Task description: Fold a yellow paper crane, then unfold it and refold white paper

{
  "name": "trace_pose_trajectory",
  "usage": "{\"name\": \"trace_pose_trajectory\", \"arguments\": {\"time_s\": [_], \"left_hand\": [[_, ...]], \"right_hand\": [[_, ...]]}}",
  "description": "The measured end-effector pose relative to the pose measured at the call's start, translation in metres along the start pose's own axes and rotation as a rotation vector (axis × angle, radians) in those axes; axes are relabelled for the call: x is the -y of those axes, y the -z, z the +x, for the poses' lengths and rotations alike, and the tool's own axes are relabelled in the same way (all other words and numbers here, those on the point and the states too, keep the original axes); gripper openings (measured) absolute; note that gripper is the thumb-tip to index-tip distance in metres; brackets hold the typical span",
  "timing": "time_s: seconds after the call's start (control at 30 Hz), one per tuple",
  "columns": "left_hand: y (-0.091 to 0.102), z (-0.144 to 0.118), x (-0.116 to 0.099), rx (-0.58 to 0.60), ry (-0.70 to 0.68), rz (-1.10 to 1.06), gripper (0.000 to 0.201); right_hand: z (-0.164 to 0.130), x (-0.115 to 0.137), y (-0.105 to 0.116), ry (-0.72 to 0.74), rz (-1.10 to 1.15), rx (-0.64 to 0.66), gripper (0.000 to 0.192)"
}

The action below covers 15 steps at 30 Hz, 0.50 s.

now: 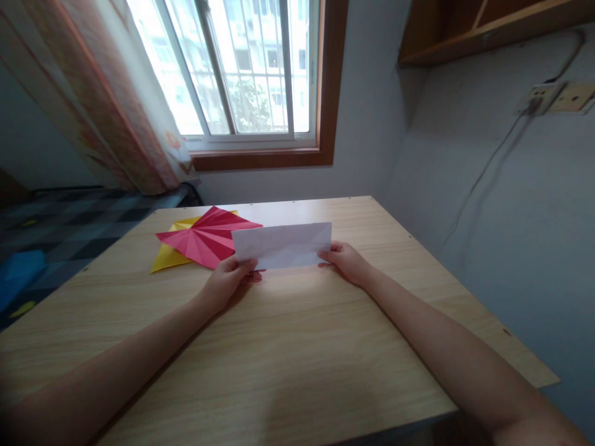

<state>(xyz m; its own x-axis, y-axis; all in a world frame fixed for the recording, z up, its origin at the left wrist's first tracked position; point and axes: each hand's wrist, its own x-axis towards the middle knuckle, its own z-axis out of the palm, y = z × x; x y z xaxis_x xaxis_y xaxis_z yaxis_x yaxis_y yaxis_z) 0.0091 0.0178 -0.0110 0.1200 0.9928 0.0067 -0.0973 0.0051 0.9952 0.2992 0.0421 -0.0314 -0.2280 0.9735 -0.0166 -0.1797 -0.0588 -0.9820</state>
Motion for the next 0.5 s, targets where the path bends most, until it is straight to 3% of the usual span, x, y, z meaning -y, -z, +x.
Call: {"name": "trace_pose_trajectory", "arguments": {"time_s": [0.5], "left_hand": [[-0.0003,0.0020,-0.0048,-0.075,-0.026,-0.088,0.035]], "right_hand": [[-0.0019,0.0010,-0.0026,0.031,0.024,0.068,0.032]]}}
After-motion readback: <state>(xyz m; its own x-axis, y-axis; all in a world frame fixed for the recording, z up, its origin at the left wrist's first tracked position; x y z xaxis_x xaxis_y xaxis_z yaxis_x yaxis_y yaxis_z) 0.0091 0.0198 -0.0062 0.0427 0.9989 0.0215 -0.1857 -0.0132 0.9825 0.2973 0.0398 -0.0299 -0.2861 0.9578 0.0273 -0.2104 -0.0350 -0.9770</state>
